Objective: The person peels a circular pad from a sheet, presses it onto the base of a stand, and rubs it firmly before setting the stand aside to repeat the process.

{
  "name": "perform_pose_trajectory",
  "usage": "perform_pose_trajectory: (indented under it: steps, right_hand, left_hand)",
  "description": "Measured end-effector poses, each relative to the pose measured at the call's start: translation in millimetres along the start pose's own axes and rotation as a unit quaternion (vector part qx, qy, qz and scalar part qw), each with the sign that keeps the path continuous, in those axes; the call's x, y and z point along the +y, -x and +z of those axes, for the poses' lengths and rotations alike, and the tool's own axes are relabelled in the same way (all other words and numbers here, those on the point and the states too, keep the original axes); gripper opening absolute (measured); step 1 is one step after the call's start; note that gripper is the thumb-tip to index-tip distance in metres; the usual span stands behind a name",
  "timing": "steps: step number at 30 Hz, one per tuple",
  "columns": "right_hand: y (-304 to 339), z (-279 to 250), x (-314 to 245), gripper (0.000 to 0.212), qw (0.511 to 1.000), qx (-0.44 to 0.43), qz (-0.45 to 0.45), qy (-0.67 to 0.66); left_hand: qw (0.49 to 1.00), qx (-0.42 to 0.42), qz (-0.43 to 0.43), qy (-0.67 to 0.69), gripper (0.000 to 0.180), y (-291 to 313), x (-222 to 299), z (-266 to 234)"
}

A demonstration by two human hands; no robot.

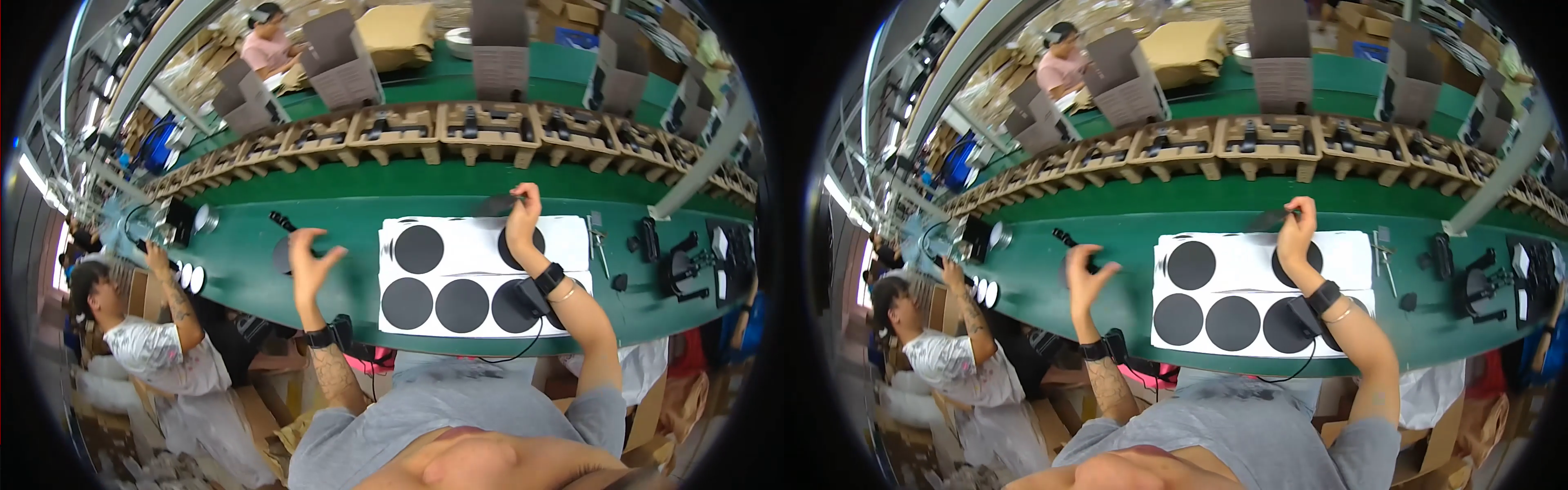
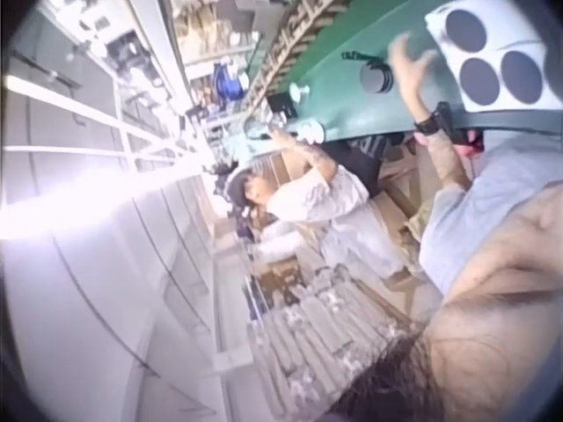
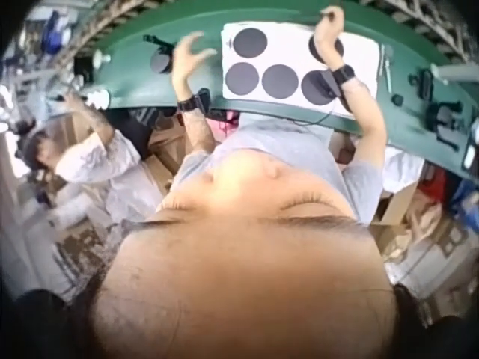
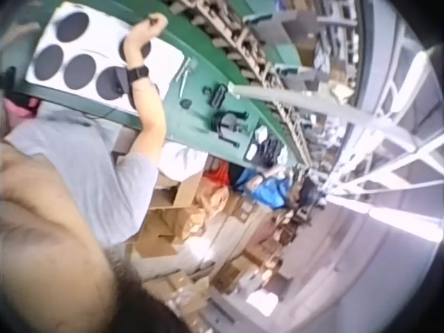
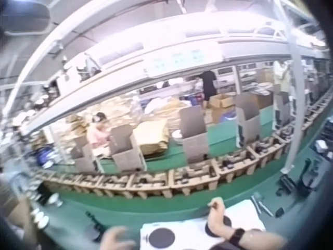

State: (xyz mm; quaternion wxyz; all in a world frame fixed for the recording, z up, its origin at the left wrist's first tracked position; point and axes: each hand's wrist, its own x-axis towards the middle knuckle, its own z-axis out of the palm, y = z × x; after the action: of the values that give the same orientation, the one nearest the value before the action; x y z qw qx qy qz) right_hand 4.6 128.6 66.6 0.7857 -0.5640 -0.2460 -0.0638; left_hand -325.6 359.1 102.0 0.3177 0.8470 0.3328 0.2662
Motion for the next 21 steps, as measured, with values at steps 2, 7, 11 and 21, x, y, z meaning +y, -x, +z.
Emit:
perform_pose_trajectory:
  steps: [2,7,11,21]
  right_hand:
    - [-4,-6,8,0.022,1.000,-0.015,-0.011,0.005]
    - [-8,3,5,0.021,0.997,-0.072,0.035,-0.019]
    - [-19,-11,13,0.024,0.997,-0.072,0.029,-0.009]
    - [-16,28,-101,0.025,0.955,-0.271,-0.103,0.062]
  left_hand:
    - [0.972,0.175,-0.111,-0.113,0.085,5,-30,-22]
    - [0.961,0.058,-0.109,-0.246,0.105,-15,-152,-36]
    - [0.985,0.004,-0.091,-0.145,0.090,-45,-143,-24]
    - [0.710,0.361,-0.161,0.582,0.045,28,-60,-7]
